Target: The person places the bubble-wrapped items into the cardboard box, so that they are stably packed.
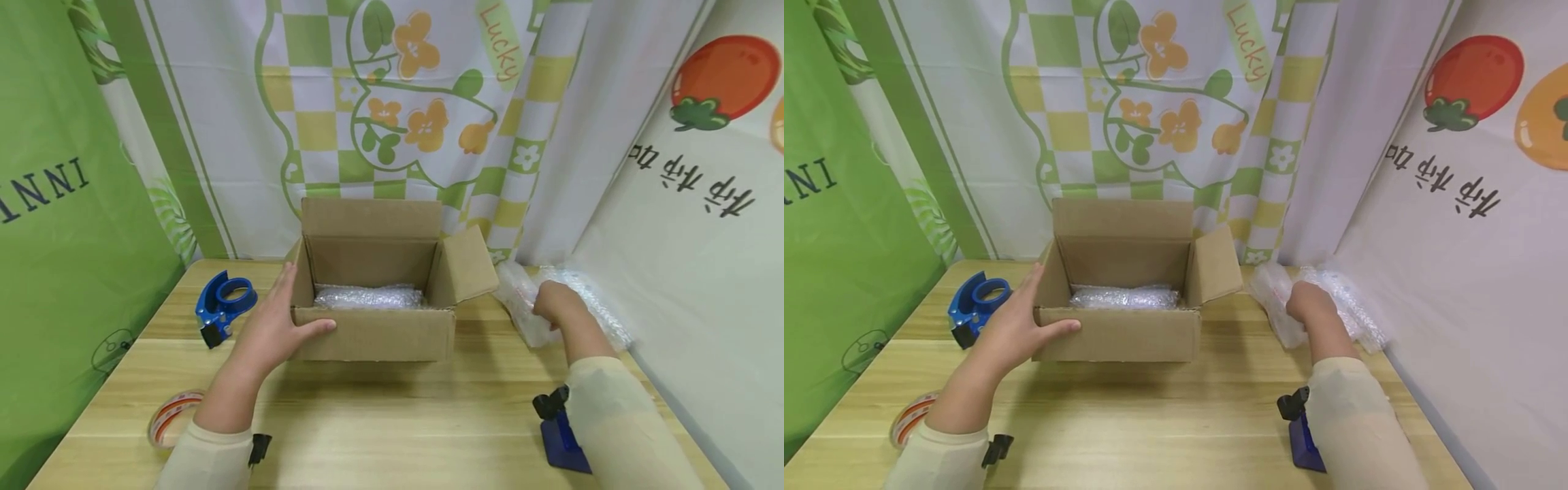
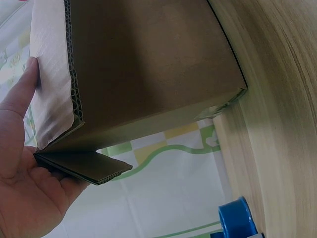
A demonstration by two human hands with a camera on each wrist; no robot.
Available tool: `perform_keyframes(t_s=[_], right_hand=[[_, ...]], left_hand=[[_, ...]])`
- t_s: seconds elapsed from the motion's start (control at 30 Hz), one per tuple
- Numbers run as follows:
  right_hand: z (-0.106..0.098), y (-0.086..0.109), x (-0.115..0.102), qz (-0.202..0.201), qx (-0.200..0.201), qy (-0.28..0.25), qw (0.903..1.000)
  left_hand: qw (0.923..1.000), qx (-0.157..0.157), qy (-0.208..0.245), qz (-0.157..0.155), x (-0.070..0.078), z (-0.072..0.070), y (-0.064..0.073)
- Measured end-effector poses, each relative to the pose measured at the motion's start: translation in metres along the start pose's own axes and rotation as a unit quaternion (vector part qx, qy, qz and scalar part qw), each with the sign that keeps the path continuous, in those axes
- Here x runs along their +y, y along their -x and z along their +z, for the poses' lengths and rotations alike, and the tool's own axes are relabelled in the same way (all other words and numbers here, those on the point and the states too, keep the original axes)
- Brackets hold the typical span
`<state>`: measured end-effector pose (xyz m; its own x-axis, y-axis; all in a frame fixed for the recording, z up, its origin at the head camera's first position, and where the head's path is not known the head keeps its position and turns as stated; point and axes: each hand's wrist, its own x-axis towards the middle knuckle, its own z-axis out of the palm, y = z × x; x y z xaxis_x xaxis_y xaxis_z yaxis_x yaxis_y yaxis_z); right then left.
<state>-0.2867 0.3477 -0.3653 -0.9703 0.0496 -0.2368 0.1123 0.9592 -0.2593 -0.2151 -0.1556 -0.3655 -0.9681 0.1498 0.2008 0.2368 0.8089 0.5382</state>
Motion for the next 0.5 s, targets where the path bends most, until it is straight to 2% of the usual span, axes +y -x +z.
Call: perform_keyframes(t_s=[0.23, 0.5], right_hand=[[-0.027, 0.015, -0.01, -0.038, 0.012, 0.008, 0.9992], [-0.061, 0.033, -0.026, -0.044, 0.055, 0.002, 0.9975]], left_hand=[[1.0, -0.002, 0.001, -0.001, 0.001, -0.001, -0.001], [1.0, -0.001, 0.001, 0.0, 0.0, 0.0, -0.001]])
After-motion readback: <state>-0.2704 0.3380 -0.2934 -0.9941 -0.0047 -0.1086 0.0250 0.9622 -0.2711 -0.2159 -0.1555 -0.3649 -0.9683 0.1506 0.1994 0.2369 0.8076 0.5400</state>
